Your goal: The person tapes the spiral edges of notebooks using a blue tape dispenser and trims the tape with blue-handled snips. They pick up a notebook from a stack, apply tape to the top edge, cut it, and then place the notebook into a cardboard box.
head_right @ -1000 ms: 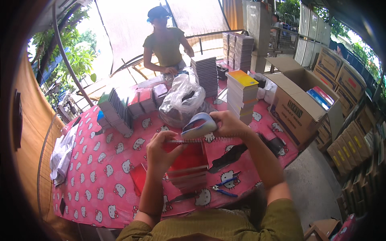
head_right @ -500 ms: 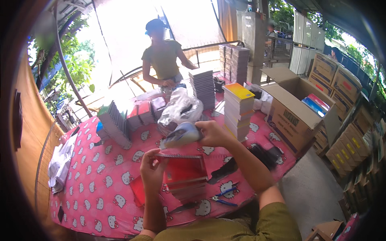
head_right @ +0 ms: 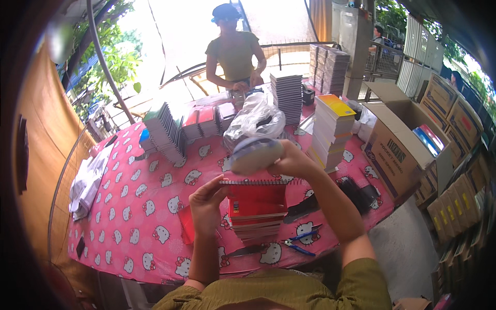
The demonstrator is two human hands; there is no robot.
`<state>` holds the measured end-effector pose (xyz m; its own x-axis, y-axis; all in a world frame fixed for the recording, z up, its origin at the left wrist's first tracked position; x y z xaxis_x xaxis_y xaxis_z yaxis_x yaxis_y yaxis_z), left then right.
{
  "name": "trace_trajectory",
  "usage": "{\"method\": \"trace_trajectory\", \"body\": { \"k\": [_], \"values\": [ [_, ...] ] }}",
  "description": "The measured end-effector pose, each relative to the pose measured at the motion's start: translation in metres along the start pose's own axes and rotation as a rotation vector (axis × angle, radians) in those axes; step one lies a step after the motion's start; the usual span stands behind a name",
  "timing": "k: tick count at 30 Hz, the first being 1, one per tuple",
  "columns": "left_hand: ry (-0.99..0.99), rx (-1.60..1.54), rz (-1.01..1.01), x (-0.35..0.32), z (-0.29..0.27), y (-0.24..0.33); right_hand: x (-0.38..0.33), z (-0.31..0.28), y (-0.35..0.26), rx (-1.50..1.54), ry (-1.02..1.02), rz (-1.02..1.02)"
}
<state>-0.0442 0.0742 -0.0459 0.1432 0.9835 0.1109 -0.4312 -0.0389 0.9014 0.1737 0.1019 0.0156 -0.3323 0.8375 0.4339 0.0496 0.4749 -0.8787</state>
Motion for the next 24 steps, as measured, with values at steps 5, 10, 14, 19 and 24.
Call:
{"method": "trace_trajectory", "body": {
  "k": [5, 10, 14, 19, 24],
  "values": [
    [-0.043, -0.051, -0.073, -0.002, 0.003, 0.003, -0.029, -0.037, 0.046, -0.758, 0.107, -0.042],
    [-0.143, -0.088, -0.059, 0.005, 0.015, 0.007, -0.137, -0.07, 0.157, -1.323, 0.124, 0.364],
    [-0.089, 0.138, 0.148, 0.014, 0.023, 0.009, -0.19, -0.034, 0.153, -1.207, 0.067, 0.326],
    [-0.022, -0.092, -0.003, 0.011, 0.022, 0.002, -0.225, 0.048, 0.094, -0.937, 0.02, -0.012],
    [0.082, 0.275, 0.407, -0.008, 0.033, 0.038, -0.273, 0.095, 0.125, -1.025, -0.218, 0.173]
  ]
}}
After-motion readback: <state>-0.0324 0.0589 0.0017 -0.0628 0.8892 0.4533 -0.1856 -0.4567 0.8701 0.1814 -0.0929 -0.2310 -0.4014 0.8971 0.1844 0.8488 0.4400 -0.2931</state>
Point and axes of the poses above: each hand's wrist, its own x-axis towards the middle knuckle, its own z-axis out of the palm, y = z × x, the point moved 6 cm from there along x, towards the middle knuckle, and after that the axes turned 14 degrees about -z, right-handed, at the moved point
